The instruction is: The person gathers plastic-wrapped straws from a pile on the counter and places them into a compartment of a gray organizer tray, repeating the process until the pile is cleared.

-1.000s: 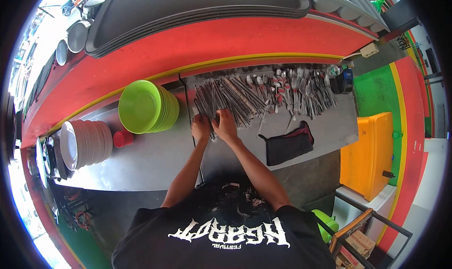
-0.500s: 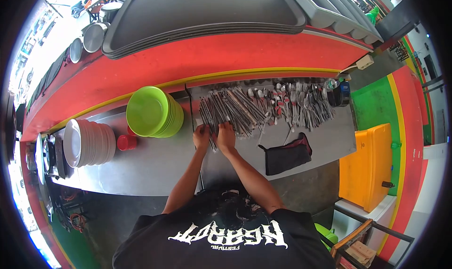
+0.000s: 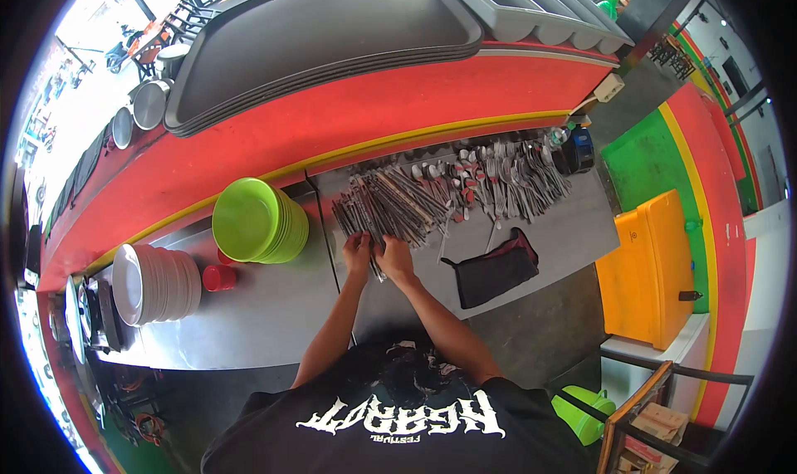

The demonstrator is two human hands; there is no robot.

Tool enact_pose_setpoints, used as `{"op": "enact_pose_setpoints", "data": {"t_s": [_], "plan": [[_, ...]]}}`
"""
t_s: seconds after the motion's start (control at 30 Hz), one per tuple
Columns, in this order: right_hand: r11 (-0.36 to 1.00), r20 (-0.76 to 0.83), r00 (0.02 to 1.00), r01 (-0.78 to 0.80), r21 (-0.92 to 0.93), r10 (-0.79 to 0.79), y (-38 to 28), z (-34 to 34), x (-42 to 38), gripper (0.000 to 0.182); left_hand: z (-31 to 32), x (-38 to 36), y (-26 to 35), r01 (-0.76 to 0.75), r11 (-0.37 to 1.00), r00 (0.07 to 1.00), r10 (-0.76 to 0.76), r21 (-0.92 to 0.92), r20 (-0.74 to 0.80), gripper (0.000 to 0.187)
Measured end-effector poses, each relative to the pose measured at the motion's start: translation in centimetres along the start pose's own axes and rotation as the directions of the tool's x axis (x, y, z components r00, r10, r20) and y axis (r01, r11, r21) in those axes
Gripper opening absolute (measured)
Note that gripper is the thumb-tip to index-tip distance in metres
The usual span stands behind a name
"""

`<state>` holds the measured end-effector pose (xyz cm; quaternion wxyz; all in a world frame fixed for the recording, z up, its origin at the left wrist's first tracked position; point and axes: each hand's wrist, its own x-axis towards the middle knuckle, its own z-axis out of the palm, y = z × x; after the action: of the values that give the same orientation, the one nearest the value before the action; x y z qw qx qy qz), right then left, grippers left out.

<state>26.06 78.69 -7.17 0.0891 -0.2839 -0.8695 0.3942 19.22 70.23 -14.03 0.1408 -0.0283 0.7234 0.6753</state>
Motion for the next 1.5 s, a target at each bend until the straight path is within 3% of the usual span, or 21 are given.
{"op": "enact_pose_setpoints", "data": {"t_s": [0.27, 0.37, 0.47, 0.67, 0.77, 0.87, 0.93, 0.97, 1.07, 1.17, 1.27, 1.33, 1.43, 1.5], "plan": [[0.996, -0.099, 0.995, -0.003, 0.088, 0.012, 1.3, -1.4, -0.3, 0.028, 1.4, 1.0, -0.5, -0.033, 0.999, 0.999, 0.033, -0.030, -0.006, 0.030], [0.996, -0.119, 0.992, -0.044, 0.072, 0.052, 1.0, -1.7, -0.5, 0.029, 1.7, 0.5, 0.5, -0.025, 0.999, 0.999, 0.025, 0.023, -0.037, 0.029], [0.994, -0.140, 0.987, -0.066, 0.089, 0.078, 0.5, -2.1, -0.7, 0.026, 1.5, 0.0, 2.1, -0.031, 0.975, 0.997, 0.045, 0.218, -0.059, 0.029], [0.996, -0.191, 0.982, 0.028, 0.090, -0.010, 1.1, -1.7, -1.2, 0.024, 1.7, 0.1, 2.5, -0.021, 0.999, 1.000, 0.021, 0.028, 0.000, 0.029], [0.996, -0.224, 0.974, 0.059, 0.072, -0.041, 1.1, -1.3, -1.6, 0.022, 1.7, -0.6, 4.7, 0.086, 0.995, 0.994, -0.083, -0.044, 0.076, 0.027], [0.994, -0.227, 0.973, 0.058, 0.091, -0.036, 0.7, -1.1, -1.9, 0.022, 2.7, -1.2, 5.2, 0.028, 1.000, 0.998, -0.027, 0.011, -0.057, 0.029], [0.992, -0.242, 0.968, 0.090, 0.088, -0.067, 0.4, -1.0, -2.2, 0.023, 2.8, -0.7, 4.1, 0.070, 0.996, 0.997, -0.070, -0.051, -0.008, 0.032], [0.991, -0.223, 0.973, 0.082, 0.107, -0.056, 0.3, -1.0, -2.3, 0.026, 2.9, -0.4, 3.5, 0.092, 0.992, 0.996, -0.091, -0.081, 0.019, 0.034], [0.990, -0.152, 0.988, 0.058, 0.130, -0.038, -0.4, -1.4, -2.7, 0.032, 3.3, -2.0, 7.4, 0.285, 0.840, 0.957, -0.226, -0.462, 0.179, 0.042], [0.995, -0.082, 0.997, 0.021, 0.097, -0.014, -0.7, -1.6, -2.9, 0.031, 3.9, -1.7, 7.7, 0.322, 0.884, 0.946, -0.291, -0.339, 0.141, 0.046], [0.994, -0.040, 0.999, -0.030, 0.102, 0.034, -1.4, -1.9, -3.2, 0.025, 3.9, -1.6, 7.8, 0.233, 0.958, 0.968, -0.212, -0.164, 0.138, 0.045], [0.993, 0.003, 1.000, -0.024, 0.113, 0.024, -0.8, -1.8, -3.6, 0.026, 3.8, -1.1, 7.0, 0.232, 0.960, 0.964, -0.205, -0.158, 0.169, 0.041], [0.982, -0.035, 0.988, 0.156, 0.104, -0.153, 0.9, -1.5, -4.2, 0.026, 3.9, -0.8, 6.2, 0.209, 0.951, 0.964, -0.160, -0.228, 0.214, 0.035], [0.889, 0.129, 0.991, -0.100, 0.446, 0.046, 0.2, -2.8, -5.9, 0.026, 4.0, -1.0, 6.4, 0.221, 0.930, 0.959, -0.152, -0.295, 0.239, 0.033]]}}
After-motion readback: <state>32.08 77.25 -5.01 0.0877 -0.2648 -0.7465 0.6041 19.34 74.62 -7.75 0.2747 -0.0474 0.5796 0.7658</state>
